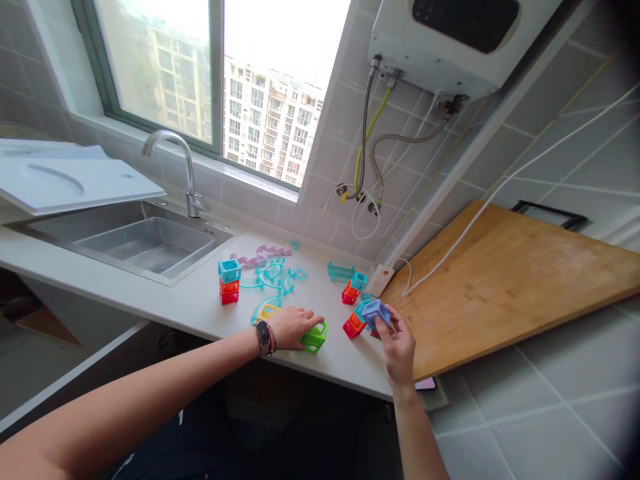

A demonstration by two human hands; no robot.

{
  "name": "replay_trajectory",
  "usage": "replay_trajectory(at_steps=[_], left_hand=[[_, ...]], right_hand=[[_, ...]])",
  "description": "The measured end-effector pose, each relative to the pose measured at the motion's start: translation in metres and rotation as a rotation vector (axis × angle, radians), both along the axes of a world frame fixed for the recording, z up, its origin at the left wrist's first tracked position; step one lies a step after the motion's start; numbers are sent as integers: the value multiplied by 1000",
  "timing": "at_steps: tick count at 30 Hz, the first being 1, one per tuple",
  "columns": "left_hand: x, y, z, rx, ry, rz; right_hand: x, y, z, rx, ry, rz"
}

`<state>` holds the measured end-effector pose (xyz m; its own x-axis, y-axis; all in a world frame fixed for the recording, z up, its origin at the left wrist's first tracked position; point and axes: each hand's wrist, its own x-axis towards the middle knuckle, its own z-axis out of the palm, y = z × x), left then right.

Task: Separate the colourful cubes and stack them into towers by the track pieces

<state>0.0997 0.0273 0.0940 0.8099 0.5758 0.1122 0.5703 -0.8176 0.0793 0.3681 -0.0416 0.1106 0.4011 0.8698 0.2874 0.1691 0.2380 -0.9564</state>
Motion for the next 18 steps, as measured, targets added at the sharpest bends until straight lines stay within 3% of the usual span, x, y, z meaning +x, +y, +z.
replay_trajectory(at_steps=[3,6,18], left_hand=[[0,-1,-1,-1,-4,7],[0,-1,-4,8,-10,12],[1,-1,-3,-4,-22,10]], right_hand=[[14,21,19,35,-79,-60],[23,38,24,46,-168,-73],[35,58,6,-19,-275,-78]])
